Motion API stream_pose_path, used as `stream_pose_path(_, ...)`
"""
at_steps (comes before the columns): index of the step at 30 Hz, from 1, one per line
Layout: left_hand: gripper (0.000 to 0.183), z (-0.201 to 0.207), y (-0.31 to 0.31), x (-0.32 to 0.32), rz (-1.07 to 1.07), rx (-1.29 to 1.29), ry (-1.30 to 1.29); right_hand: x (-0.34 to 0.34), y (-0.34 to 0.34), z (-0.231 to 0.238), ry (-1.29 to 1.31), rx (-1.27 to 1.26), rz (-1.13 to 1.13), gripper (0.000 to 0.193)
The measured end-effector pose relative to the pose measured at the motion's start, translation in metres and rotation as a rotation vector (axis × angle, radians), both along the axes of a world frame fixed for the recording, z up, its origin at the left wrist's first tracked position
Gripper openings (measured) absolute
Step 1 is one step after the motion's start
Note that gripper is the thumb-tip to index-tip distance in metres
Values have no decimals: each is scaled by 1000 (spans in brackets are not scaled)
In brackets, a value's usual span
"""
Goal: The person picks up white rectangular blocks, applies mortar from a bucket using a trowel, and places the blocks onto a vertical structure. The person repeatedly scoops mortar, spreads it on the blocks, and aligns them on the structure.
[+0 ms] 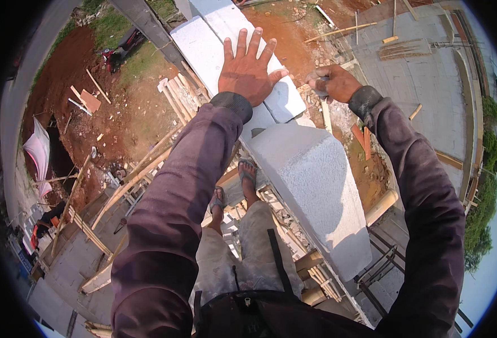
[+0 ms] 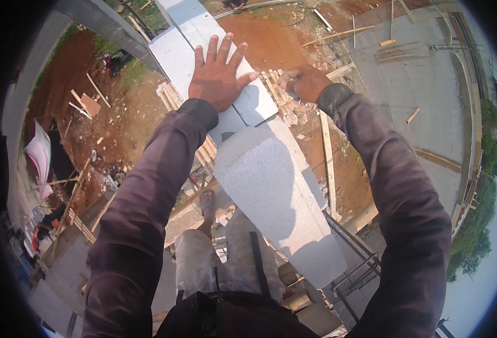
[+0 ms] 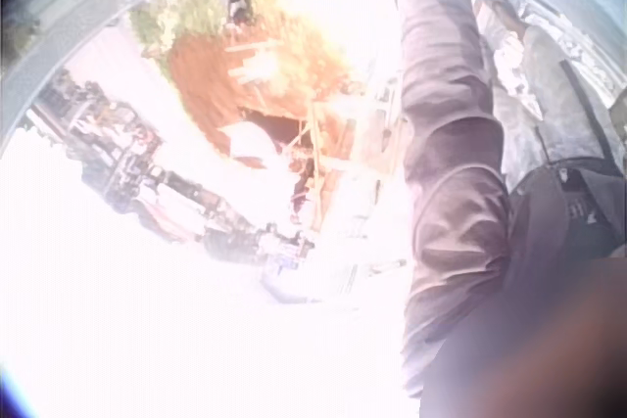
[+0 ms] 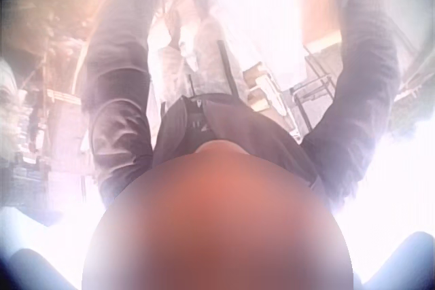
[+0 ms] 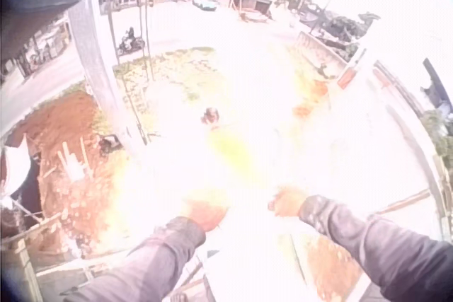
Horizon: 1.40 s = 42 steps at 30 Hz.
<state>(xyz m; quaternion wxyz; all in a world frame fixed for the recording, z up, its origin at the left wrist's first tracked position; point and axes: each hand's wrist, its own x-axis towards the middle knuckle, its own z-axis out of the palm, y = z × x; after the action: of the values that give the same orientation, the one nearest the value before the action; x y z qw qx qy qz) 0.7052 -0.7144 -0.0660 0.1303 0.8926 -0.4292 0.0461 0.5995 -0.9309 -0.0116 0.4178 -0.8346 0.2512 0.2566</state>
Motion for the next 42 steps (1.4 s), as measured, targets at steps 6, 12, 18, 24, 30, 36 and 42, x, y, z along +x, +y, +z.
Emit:
stream_pose_path(6, 65, 11, 7, -2, -33, 111, 5, -30, 10, -8, 194, 133, 171, 57)
stream_pose_path(12, 62, 17, 7, -2, -47, 165, -20, -25, 27, -13, 51, 100, 199, 62)
stream_pose_path(18, 56, 24, -3, 1, -53, 226, -19, -28, 51, -4, -144, -110, 252, 44)
stream_pose_path(24, 40, 20, -28, -2, -280, 179, 3, -34, 64, -4, -119, -152, 141, 36)
stream_pose_path(30, 25, 23, -26, -7, -291, 137, 3, -38, 69, 1, -140, -153, 111, 30)
stream_pose_path(36, 23, 23, -28, -10, -249, 173, 22, -43, 76, 3, -143, -97, 27, 38)
stream_pose_path(42, 22, 24, -28, -9, -244, 156, 29, -32, 64, 0, -95, -116, 157, 38)
